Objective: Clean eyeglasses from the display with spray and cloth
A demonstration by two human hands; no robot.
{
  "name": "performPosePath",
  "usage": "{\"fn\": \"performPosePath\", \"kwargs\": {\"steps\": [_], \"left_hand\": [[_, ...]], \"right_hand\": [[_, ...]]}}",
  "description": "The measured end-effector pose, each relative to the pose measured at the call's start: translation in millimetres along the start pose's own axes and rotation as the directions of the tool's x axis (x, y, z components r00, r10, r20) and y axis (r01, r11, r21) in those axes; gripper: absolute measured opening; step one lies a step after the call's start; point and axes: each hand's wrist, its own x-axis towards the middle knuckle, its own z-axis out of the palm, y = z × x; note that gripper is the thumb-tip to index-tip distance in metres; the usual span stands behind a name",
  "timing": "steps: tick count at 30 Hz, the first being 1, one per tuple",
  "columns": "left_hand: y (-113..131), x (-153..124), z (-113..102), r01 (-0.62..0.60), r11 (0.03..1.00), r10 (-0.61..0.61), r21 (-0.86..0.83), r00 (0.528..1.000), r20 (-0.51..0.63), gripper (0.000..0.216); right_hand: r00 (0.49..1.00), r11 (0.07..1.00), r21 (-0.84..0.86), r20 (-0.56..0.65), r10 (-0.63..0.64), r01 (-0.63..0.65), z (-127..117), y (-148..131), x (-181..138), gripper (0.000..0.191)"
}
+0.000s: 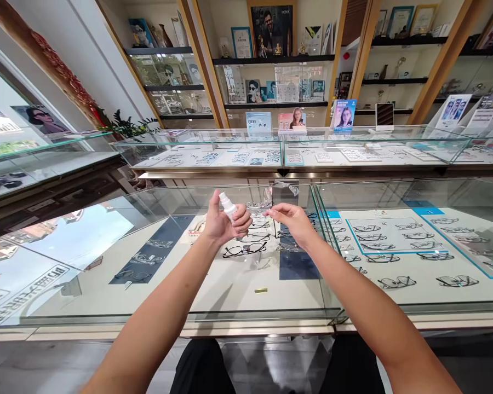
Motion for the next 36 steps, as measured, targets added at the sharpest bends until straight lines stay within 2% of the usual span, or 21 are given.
{"fn": "performPosePath", "kwargs": {"steps": [2,5,7,12,28,30,34,36], "left_hand": [[-5.0,3.0,2.1,-0.084,0.977,0.102,0.196,0.991,-0.086,0.081],[-15.8,8.5,3.2,-0.185,0.825,0.331,0.534,0.924,-0.19,0.067],[-23.2,10.6,3.9,-0.186,0.76,0.396,0.622,0.892,-0.217,0.057],[-33.1,11.6,7.2,-0.174,0.722,0.421,0.67,0.878,-0.226,0.05],[-33.0,10.0,9.7,-0.179,0.699,0.421,0.692,0.886,-0.195,0.061],[-32.7,9.5,9.9,-0.172,0.688,0.413,0.705,0.891,-0.186,0.061],[-31.5,7.1,14.6,-0.155,0.664,0.391,0.731,0.906,-0.163,0.057],[-31.2,5.7,19.5,-0.159,0.628,0.379,0.762,0.917,-0.121,0.053]], "right_hand": [[1.0,1.0,0.001,0.003,0.013,-0.013,4.0,0.6,-1.4,0.04],[0.999,0.999,-0.016,0.019,0.028,-0.028,9.5,-0.3,-3.9,0.043],[0.998,0.999,-0.035,0.044,0.034,-0.032,12.8,-1.1,-5.9,0.043],[0.995,0.996,-0.073,0.082,0.053,-0.047,17.6,-1.9,-9.0,0.044],[0.988,0.999,-0.038,0.148,0.043,-0.038,12.8,-2.7,-9.8,0.038],[0.991,0.999,-0.014,0.129,0.042,-0.041,11.4,-2.1,-8.4,0.039],[0.998,0.995,0.083,0.018,0.053,-0.055,7.9,-2.5,-4.6,0.041],[0.998,0.991,0.124,-0.002,0.058,-0.057,6.7,-3.3,-3.1,0.04]]}}
